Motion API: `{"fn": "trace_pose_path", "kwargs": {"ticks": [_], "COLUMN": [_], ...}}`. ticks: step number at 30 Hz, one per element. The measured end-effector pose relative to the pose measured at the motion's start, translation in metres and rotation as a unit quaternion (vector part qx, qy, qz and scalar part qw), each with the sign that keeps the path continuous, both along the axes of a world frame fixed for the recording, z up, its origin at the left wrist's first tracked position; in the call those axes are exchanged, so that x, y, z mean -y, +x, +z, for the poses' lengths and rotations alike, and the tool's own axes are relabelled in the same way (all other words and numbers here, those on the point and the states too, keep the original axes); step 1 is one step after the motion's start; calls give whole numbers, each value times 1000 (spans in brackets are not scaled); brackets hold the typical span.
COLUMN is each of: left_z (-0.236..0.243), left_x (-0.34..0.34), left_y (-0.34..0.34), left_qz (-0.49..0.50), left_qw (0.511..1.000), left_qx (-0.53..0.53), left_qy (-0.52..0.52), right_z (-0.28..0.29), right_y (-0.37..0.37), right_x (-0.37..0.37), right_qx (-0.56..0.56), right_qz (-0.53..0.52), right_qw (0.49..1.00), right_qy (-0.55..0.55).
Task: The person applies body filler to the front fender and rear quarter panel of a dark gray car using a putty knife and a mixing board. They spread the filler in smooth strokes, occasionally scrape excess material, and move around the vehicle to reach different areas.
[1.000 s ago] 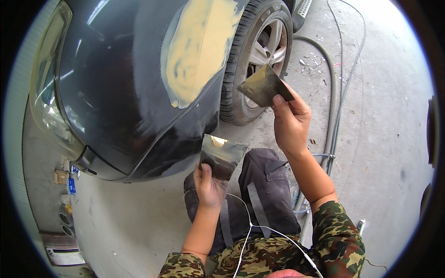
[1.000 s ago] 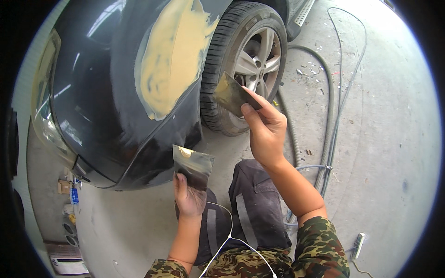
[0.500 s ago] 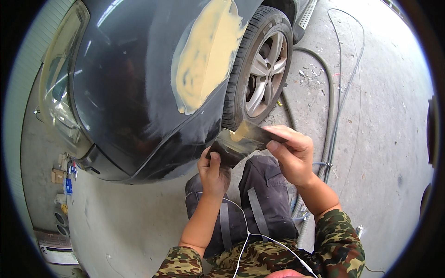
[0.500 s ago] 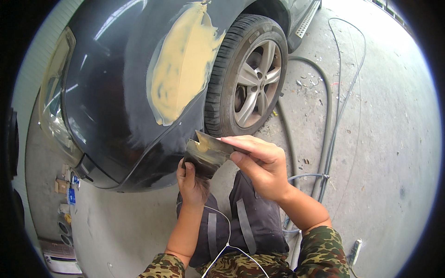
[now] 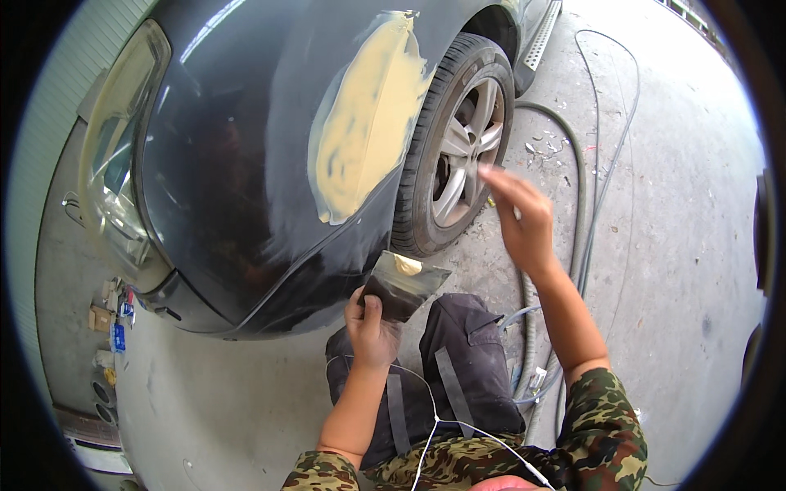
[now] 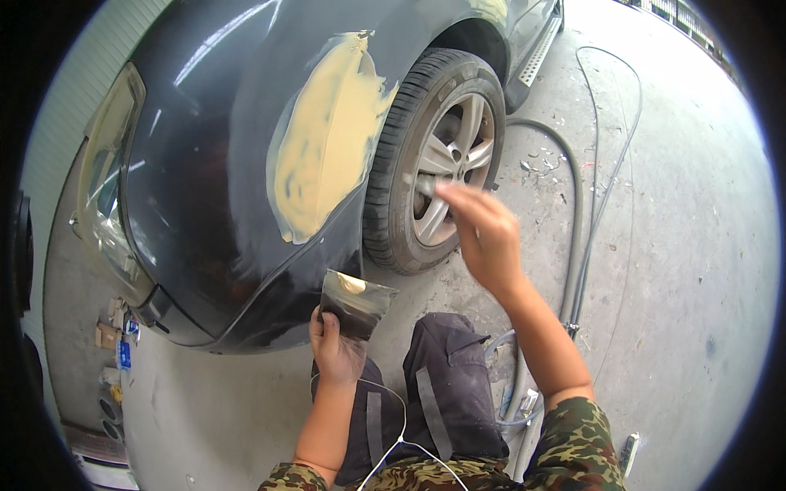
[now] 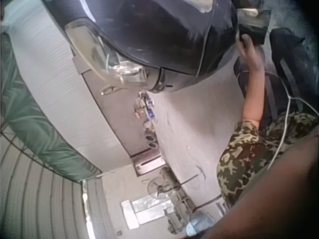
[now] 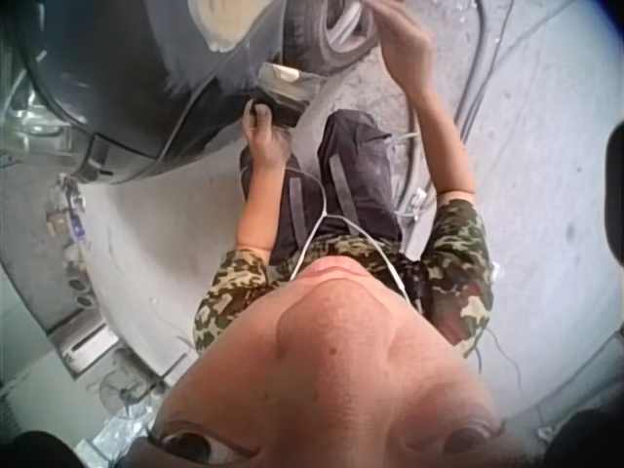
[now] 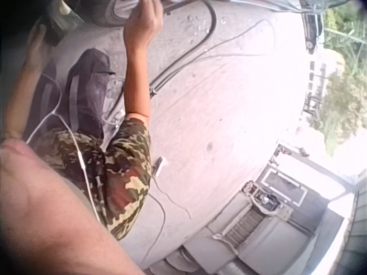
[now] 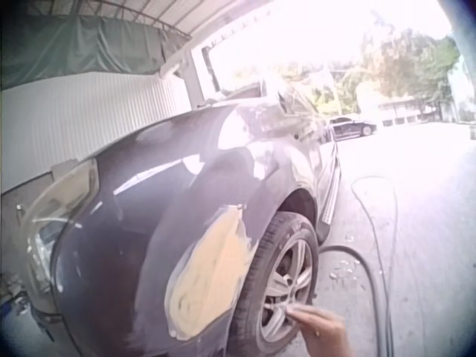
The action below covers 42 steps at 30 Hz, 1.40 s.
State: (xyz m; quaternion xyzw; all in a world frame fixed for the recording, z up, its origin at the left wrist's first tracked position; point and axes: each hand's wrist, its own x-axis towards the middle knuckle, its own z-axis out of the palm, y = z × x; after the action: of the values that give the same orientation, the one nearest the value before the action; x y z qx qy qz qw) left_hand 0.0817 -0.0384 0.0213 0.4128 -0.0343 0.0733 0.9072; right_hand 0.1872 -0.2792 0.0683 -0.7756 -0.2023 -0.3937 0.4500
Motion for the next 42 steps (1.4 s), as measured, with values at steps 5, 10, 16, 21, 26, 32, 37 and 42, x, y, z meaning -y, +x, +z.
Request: {"fn": "trace_pose_path", "kwargs": {"ticks": [5,10,16,21,26,32,37,42], "left_z": [0,-3,-8,-10,-9,-13,-13,-9], "left_x": [-1,-6,-7,-4,-2,3,8,15], "left_y": [-19,-27,-29,-29,-31,-33,-36,-35], "left_qz": [17,25,20,30,38,27,22,15], "left_qw": [1000,999,999,999,998,998,998,998], "left_qx": [-14,-18,-33,-38,-44,-62,-62,-66], "left_qy": [-2,37,18,20,14,2,-4,-1], "right_z": [52,140,201,144,132,110,89,43], "right_y": [96,158,165,176,176,178,174,107], "right_x": [20,23,35,8,24,36,57,56], "right_qx": [218,381,192,318,292,271,232,58], "right_qz": [-69,-31,214,79,78,75,57,90], "right_qw": [972,913,891,927,924,933,950,990], "right_qy": [-47,-139,-351,-181,-235,-226,-202,95]}}
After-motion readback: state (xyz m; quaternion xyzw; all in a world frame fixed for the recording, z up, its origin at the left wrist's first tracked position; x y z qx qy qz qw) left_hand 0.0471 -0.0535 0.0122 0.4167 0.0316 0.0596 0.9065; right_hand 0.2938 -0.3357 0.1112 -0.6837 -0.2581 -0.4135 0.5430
